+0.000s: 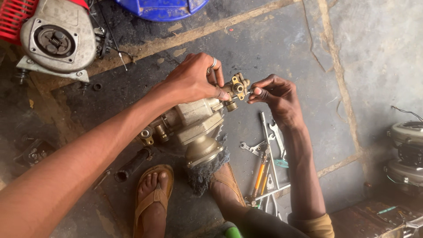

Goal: The person uses a screwdriver to tighten a screw on a brass engine component. They then use a wrench to tighten a bolt on the same component. Finally, they use a T-handle wrench to tighten a bolt on the engine.

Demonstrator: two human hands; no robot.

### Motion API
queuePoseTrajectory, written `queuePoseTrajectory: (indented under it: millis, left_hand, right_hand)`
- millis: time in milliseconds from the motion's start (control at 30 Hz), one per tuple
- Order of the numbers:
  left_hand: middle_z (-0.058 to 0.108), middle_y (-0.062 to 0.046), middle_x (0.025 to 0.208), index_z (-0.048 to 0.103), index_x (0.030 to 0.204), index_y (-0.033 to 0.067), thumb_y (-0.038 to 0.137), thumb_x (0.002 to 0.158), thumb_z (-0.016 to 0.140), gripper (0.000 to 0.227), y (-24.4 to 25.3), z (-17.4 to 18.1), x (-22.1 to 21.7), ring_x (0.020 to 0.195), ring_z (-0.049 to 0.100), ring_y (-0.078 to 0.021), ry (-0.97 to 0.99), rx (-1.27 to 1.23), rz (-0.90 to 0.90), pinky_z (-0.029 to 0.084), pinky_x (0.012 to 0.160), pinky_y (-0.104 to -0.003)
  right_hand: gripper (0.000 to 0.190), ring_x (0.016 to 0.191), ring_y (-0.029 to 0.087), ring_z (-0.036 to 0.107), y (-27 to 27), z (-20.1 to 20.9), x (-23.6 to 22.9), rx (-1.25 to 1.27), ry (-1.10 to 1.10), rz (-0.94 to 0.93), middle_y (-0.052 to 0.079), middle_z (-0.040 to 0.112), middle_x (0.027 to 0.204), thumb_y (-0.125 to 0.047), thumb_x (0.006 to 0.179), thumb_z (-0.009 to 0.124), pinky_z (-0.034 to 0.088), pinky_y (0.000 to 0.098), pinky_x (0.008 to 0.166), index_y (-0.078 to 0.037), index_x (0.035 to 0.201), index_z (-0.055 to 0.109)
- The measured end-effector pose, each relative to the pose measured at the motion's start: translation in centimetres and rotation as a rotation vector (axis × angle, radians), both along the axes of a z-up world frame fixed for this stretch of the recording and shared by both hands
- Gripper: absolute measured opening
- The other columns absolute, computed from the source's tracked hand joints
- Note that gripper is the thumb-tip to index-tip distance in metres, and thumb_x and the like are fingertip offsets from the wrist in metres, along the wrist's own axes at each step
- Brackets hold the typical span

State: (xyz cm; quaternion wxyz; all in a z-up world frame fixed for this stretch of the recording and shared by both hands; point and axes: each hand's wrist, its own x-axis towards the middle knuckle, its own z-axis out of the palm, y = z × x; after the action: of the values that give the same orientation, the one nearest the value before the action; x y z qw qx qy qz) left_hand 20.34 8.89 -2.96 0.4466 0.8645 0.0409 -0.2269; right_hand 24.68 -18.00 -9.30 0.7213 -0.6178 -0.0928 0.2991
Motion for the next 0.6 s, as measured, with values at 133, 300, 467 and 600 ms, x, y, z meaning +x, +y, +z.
queuePoseTrajectory:
  millis: [133,300,467,600]
  left_hand:
    - [0.076,-0.008,0.076,0.075,0.082,0.0068,0.025,0.063,0.095,0.033,0.1,0.1,-0.2,0.072,0.071,-0.0184,-0.017,-0.017,0.005,0.053,0.068,-0.041]
    - [0.076,-0.008,0.076,0.075,0.082,0.0072,0.024,0.063,0.095,0.032,0.1,0.0,-0.2,0.070,0.071,-0.0180,-0.024,-0.023,0.006,0.054,0.069,-0.041]
    - [0.077,-0.008,0.074,0.076,0.082,0.0070,0.023,0.062,0.095,0.032,0.1,0.1,-0.2,0.069,0.072,-0.0177,-0.022,-0.029,0.011,0.054,0.072,-0.042]
    - [0.076,-0.009,0.071,0.076,0.081,0.0074,0.024,0.063,0.095,0.031,0.1,0.3,-0.2,0.069,0.072,-0.0184,0.001,-0.010,0.008,0.054,0.073,-0.041]
  right_hand:
    - [0.008,0.080,0.019,0.074,0.1,0.1,0.5,-0.023,-0.010,0.030,0.011,0.074,0.090,-0.004,0.092,0.076,0.065,0.0350,0.074,-0.002,0.099,0.072]
    - [0.007,0.077,0.018,0.073,0.5,0.6,0.6,-0.076,-0.048,0.050,0.011,0.074,0.087,-0.005,0.093,0.076,0.064,0.0346,0.072,-0.002,0.096,0.070]
    - [0.008,0.075,0.019,0.074,1.2,2.0,-0.3,-0.202,-0.152,0.034,0.013,0.073,0.083,-0.007,0.094,0.073,0.066,0.0357,0.071,0.000,0.096,0.068]
    - [0.009,0.078,0.019,0.075,2.1,2.4,-0.9,-0.196,-0.106,0.014,0.013,0.073,0.085,-0.008,0.097,0.070,0.066,0.0358,0.072,0.000,0.097,0.065]
